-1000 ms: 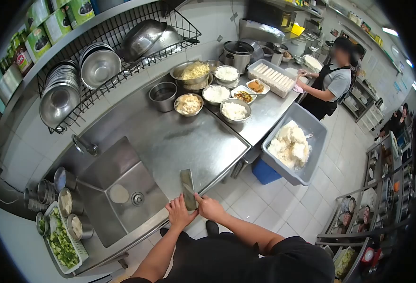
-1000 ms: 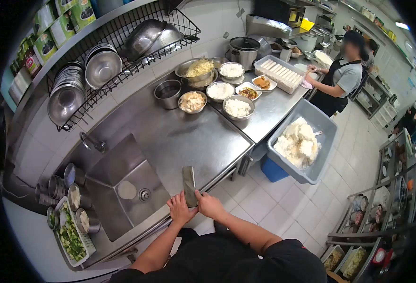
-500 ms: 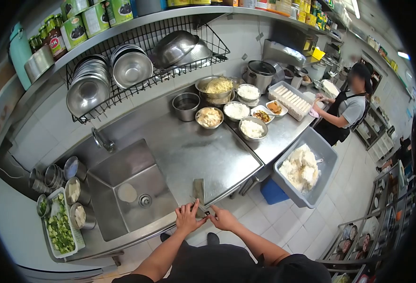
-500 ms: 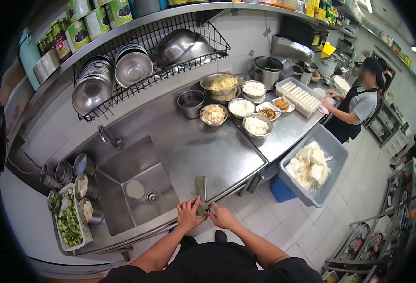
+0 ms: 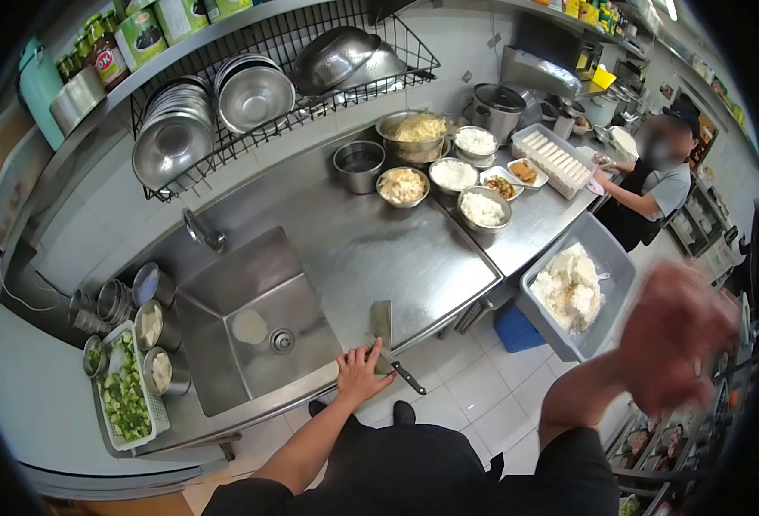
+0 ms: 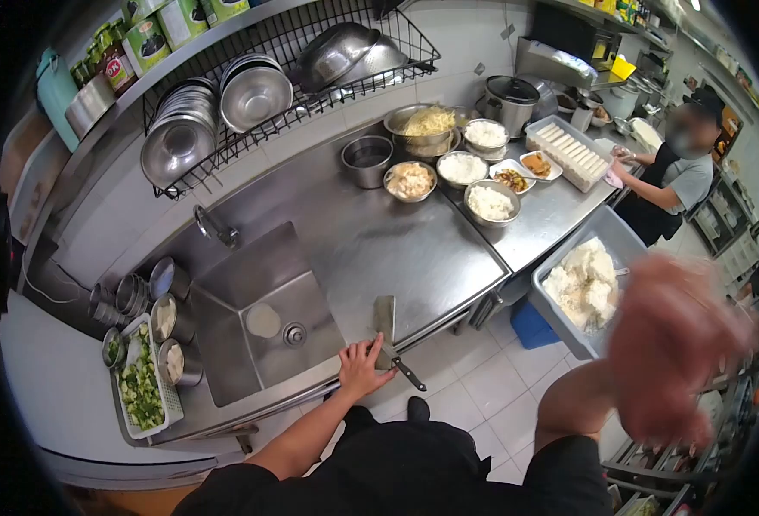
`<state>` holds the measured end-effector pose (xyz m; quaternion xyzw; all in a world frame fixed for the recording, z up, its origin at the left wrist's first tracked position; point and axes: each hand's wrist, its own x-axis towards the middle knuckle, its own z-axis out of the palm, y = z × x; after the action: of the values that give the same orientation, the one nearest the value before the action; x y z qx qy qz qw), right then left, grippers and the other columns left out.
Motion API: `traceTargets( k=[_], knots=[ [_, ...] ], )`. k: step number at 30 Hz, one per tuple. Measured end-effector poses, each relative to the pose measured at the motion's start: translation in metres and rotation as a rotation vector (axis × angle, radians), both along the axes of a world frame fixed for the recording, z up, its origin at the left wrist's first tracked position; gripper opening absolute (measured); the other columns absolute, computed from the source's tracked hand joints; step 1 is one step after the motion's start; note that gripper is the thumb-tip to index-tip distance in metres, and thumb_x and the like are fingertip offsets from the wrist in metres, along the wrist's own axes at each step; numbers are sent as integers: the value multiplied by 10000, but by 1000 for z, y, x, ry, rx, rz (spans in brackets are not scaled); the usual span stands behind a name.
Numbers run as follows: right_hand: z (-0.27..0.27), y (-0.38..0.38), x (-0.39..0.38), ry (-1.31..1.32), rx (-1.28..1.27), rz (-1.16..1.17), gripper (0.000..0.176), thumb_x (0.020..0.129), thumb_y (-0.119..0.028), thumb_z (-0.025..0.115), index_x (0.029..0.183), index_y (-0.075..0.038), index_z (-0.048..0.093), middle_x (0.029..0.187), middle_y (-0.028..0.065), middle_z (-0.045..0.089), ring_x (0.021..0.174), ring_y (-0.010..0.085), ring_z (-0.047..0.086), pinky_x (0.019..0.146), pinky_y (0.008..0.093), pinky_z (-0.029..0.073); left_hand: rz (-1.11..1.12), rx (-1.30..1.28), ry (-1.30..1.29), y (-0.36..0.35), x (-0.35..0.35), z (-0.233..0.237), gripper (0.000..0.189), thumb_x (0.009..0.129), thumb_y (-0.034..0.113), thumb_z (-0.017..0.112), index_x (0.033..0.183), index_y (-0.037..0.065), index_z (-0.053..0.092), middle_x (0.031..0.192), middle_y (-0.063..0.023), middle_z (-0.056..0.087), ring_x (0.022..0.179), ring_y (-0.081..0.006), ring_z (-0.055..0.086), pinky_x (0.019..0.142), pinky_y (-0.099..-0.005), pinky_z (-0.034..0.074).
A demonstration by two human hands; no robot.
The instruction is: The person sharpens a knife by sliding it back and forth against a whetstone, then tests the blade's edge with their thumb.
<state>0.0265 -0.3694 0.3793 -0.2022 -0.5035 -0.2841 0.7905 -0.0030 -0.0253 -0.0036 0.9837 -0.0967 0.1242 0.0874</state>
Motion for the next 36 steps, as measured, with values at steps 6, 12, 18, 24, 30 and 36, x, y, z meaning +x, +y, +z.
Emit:
traceTargets(
  k=[6,12,18,24,30,36],
  knots=[
    [115,-3,-77,-575,-324,-683,596,950,-475,509,1354,-39,554,1093,124,563,949,214,491,831,331,377,0,-1,-8,0,0,0,936,764,663,672,1518,166,424,1154,-79,539,1068,-263,476,940,-472,324],
    [133,-7,-99,-723,-477,-940,566,989,-511,390,950,42,504,936,99,504,828,229,421,815,336,363,-2,-27,-3,-1,1,-2,940,756,656,681,1519,172,421,1151,-74,538,1064,-261,477,939,-469,328],
    [127,37,-53,-759,-304,-973,571,994,-520,375,935,34,502,896,92,477,817,232,416,821,333,358,-3,-32,-8,-1,0,-2,914,751,641,692,1496,167,455,1166,-69,539,1071,-262,479,953,-465,323],
    [130,38,-57,-739,-337,-1004,571,993,-521,383,944,32,516,882,90,486,838,237,430,834,335,354,-6,-31,-20,-1,1,-1,919,743,637,699,1492,161,459,1157,-72,541,1051,-262,481,939,-458,329],
    [142,32,-71,-913,-387,-883,496,979,-466,457,947,20,551,886,80,490,884,234,456,809,351,370,5,-28,-10,0,-1,1,912,748,635,693,1487,154,461,1149,-79,544,1043,-261,482,925,-462,334],
    [135,16,-106,-1077,-810,-90,478,986,-447,467,1003,25,543,964,99,486,950,244,449,857,361,361,-2,-58,11,-2,0,4,929,731,613,717,1491,149,449,1161,-86,537,1070,-282,484,978,-502,323]
  ],
)
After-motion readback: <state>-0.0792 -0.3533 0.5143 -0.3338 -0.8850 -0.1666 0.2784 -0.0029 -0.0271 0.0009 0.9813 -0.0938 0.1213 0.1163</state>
